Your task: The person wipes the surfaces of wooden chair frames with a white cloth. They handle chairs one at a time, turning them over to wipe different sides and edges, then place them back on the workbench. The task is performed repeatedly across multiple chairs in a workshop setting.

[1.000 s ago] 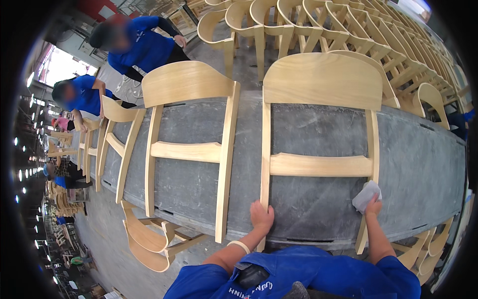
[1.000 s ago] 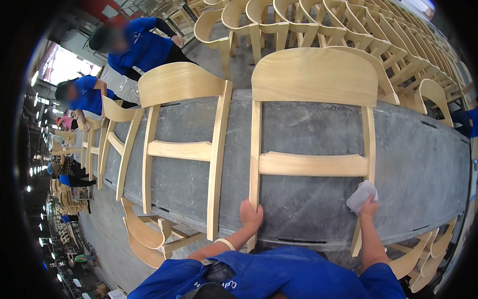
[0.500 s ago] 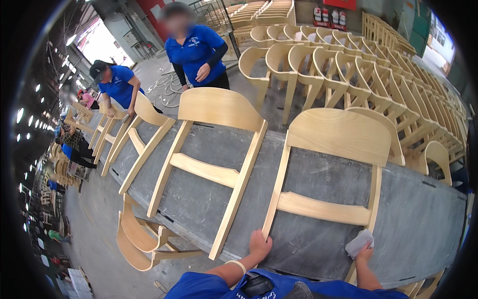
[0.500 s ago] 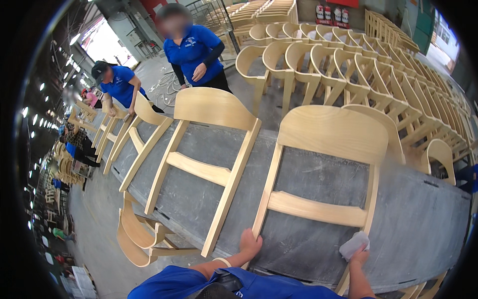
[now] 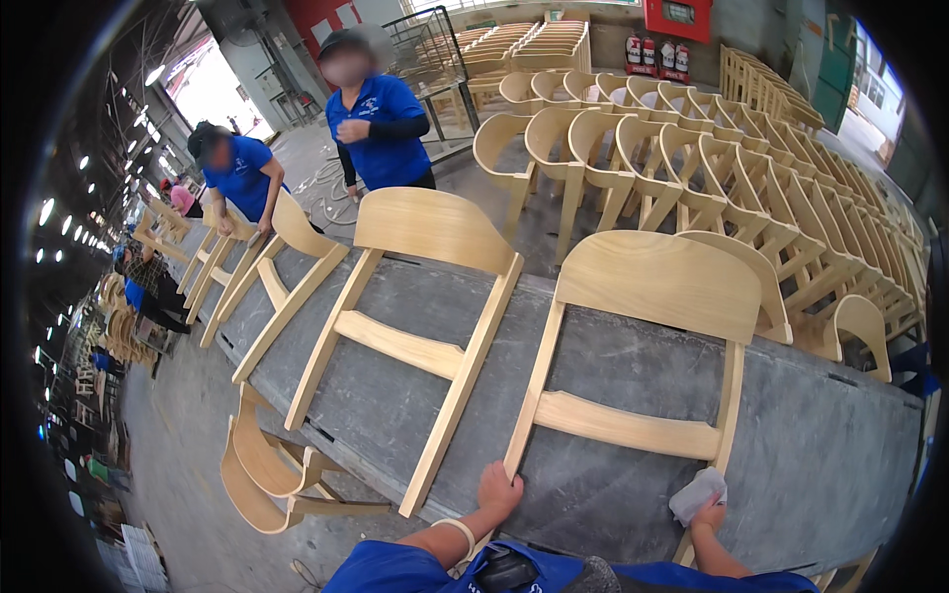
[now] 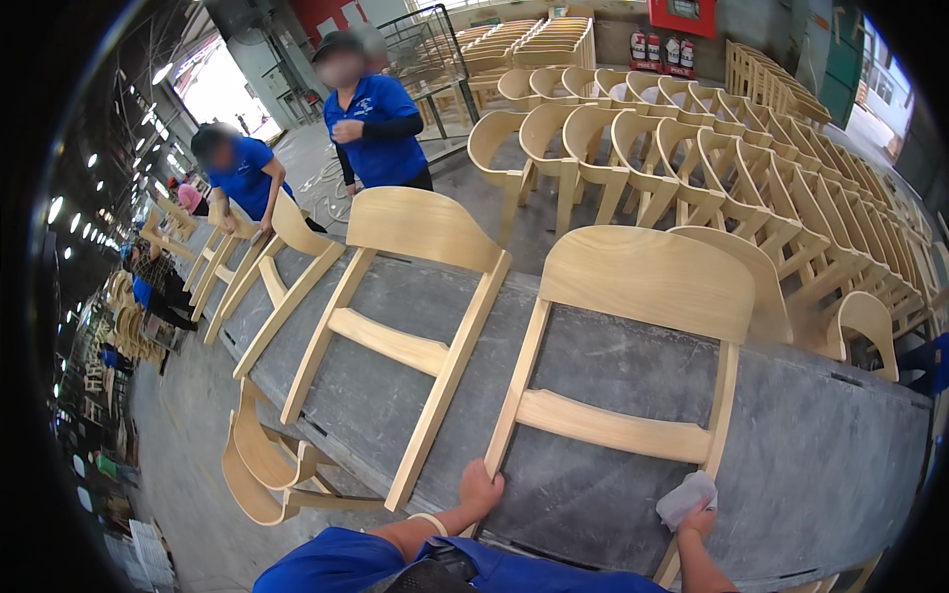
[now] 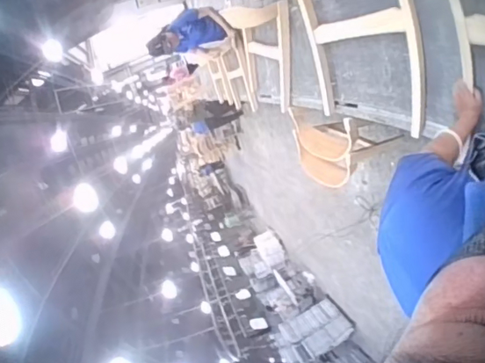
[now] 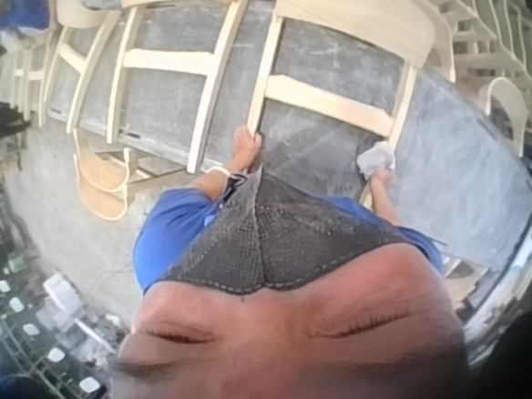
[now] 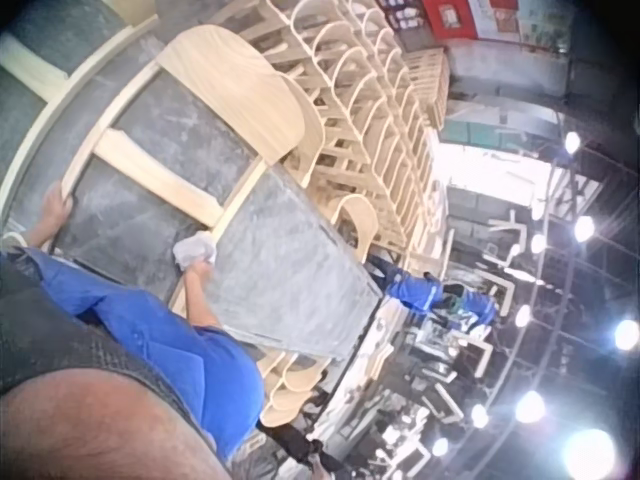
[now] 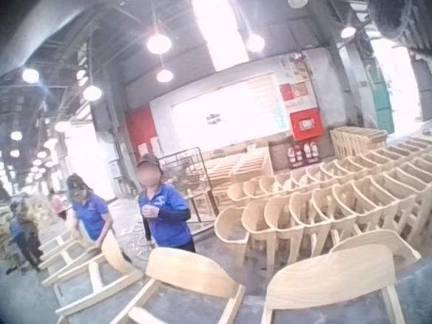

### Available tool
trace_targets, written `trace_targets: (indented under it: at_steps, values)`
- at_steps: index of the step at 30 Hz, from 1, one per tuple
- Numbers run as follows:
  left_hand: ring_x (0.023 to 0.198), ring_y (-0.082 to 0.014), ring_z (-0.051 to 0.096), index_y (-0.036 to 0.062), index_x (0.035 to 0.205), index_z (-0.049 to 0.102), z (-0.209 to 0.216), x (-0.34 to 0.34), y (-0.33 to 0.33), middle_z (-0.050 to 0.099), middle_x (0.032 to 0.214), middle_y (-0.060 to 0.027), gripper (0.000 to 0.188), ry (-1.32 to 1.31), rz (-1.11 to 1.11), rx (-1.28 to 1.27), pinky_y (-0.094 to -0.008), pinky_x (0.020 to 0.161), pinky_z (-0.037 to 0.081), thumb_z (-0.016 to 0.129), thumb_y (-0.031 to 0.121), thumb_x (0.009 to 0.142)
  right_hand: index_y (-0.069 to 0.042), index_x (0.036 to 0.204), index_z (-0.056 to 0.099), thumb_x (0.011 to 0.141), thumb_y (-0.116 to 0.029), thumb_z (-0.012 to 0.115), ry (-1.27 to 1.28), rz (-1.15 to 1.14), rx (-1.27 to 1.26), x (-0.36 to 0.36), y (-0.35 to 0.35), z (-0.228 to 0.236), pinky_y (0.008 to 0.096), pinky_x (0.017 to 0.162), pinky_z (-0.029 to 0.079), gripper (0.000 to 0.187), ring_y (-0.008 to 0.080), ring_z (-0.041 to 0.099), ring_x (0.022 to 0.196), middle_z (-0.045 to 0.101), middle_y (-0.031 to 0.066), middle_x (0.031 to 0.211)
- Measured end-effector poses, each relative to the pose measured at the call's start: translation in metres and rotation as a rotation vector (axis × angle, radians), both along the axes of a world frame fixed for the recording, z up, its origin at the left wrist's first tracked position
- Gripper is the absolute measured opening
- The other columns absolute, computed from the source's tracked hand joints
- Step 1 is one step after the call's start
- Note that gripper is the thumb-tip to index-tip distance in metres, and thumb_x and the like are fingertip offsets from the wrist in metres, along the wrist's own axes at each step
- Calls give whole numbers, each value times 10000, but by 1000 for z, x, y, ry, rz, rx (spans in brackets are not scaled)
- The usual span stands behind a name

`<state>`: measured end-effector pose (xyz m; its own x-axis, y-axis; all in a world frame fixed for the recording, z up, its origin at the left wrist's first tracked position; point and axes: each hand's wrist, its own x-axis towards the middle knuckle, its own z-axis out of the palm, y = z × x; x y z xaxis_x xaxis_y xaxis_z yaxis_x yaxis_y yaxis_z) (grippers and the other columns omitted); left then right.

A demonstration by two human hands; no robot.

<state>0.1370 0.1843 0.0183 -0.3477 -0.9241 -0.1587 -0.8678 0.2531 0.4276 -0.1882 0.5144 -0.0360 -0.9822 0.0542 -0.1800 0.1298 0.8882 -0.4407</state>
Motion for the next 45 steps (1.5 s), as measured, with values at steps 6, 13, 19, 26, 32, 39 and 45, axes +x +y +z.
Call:
trace_targets:
  at_steps: [6,13,19,26,32,39,45]
  values:
    - [895,-394,525,19,935,471,5,-1,0,526,919,-200,335,-5,-15,-7,-499,739,441,601,261,742,63,1095,555,944,-389,394,-7,-5,-25,0,0,1,452,816,441,503,423,563,985,600,265,1051]
    - [892,-417,524,-1,910,479,8,-4,1,532,927,-225,317,4,-2,15,-510,752,427,593,253,759,59,1099,557,942,-387,401,0,-6,-36,2,-2,7,442,826,440,498,416,562,995,599,262,1061]
    - [895,-416,523,0,904,481,8,-4,1,532,922,-223,319,-13,-3,4,-508,754,428,598,259,760,45,1093,574,951,-383,389,77,41,-95,2,0,1,436,802,446,488,420,574,968,611,260,1031]
    - [879,-409,528,4,925,476,6,-3,3,531,910,-212,323,14,-1,-14,-499,733,437,600,264,779,60,1073,574,955,-379,379,78,80,-179,3,-1,9,440,799,445,495,410,579,961,613,258,1026]
    - [835,-413,534,-11,956,484,2,0,3,539,866,-216,373,75,-47,-97,-494,706,435,594,322,830,73,1036,585,949,-439,365,3,19,-92,0,-2,13,458,775,450,564,420,584,941,616,270,1009]
    - [870,-403,533,-1,940,495,2,0,5,547,914,-211,363,41,-8,-39,-496,731,437,586,332,828,47,1074,585,950,-417,366,27,55,-45,0,-2,11,456,783,452,527,417,582,953,616,262,1018]
    - [902,-394,532,14,950,488,3,-1,3,545,932,-206,356,42,-25,-55,-497,753,435,588,331,823,42,1095,575,946,-402,382,75,39,-146,1,-2,9,449,792,449,506,421,574,961,605,261,1046]
